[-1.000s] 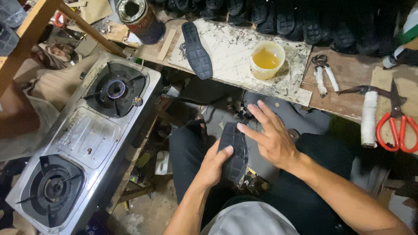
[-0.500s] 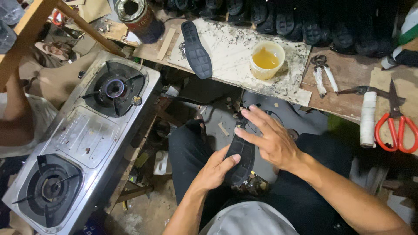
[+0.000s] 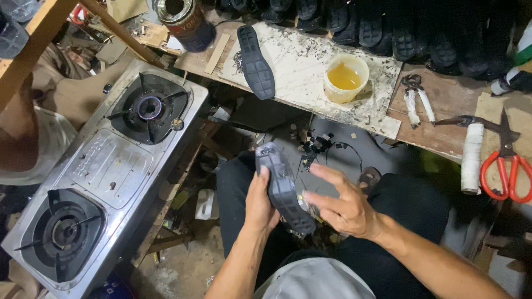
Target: The person sits on the floor of a shoe workshop holding a rubber shoe sole, dips their fingers into a cup of yellow adhesive and spreads the glue by hand over the sole's surface, repeating the application across the sole while other soles wait on the workbench.
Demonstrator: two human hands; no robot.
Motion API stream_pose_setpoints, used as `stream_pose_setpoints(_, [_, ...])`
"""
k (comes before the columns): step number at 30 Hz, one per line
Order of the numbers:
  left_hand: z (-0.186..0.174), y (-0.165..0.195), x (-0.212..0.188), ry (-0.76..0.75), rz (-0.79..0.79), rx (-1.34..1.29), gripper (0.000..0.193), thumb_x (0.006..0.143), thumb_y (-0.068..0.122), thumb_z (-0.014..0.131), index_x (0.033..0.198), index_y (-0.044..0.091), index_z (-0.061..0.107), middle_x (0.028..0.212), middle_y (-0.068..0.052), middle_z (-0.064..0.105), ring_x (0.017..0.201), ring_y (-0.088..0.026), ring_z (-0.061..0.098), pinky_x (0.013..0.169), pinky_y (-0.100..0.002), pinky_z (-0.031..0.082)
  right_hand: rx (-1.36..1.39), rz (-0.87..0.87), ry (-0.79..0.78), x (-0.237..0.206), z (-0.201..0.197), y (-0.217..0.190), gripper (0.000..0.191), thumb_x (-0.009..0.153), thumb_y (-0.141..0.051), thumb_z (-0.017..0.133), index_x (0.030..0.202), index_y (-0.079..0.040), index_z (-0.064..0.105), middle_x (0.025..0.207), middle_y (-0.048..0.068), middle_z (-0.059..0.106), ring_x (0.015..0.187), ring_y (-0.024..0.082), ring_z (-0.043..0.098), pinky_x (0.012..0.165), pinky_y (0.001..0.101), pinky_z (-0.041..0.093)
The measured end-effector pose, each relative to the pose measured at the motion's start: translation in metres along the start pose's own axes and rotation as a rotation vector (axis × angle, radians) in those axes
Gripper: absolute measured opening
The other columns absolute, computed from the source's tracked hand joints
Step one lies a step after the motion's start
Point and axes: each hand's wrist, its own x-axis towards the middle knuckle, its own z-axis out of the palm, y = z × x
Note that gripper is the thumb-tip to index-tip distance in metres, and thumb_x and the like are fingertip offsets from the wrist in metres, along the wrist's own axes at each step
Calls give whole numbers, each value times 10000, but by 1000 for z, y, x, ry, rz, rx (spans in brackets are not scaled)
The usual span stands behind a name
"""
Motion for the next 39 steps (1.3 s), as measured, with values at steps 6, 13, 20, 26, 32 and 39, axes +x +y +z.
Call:
stream_pose_setpoints(6, [-8,2,9,-38,1,190,413,1010,255,521,1370,53,527,1294,-78,654,1152,-183,652,999,-348,522,323,727,-25,12,25,-10,720,801,-10,673,1483,-81,454,1375,119,506,897,190,722,752,311,626])
stream_pose_setpoints(13, [-39,4,-7,-154,-214,418,309,995,127,577,1289,34,548,1050,-67,658,890,-178,677,711,-314,575,-292,366,-4,43,-27,73,430,892,-207,786,1284,-66,680,1318,114,580,1177,273,646,1012,402,538])
stream_pose_setpoints(20, [-36,6,-14,-198,-158,503,593,901,26,555,1477,109,442,1285,-26,647,1039,-121,656,791,-279,546,-624,530,-147,116,-88,179,710,799,-627,747,1268,-95,709,1664,252,193,1502,470,102,1090,698,120])
stream_pose_setpoints(26, [-45,12,-18,-327,-88,527,716,859,-35,561,1542,108,401,1287,-35,625,953,-106,582,748,-270,483,-619,758,-288,119,-97,188,513,792,-616,712,912,-146,880,1683,81,220,1547,403,45,1168,679,49])
stream_pose_setpoints(32, [-47,17,-12,-415,-127,546,676,854,-9,583,1506,84,431,1167,-34,632,932,-114,618,712,-267,509,54,587,-7,68,-78,143,425,1001,-441,601,740,-125,712,1482,71,614,1263,302,613,1165,449,433])
stream_pose_setpoints(39, [-33,9,-3,-491,-150,512,689,857,-5,608,1517,87,434,1236,-14,626,1024,-83,606,759,-236,488,441,417,-84,20,-4,33,441,814,-80,655,1252,-98,703,1689,195,144,1557,348,202,1239,479,197])
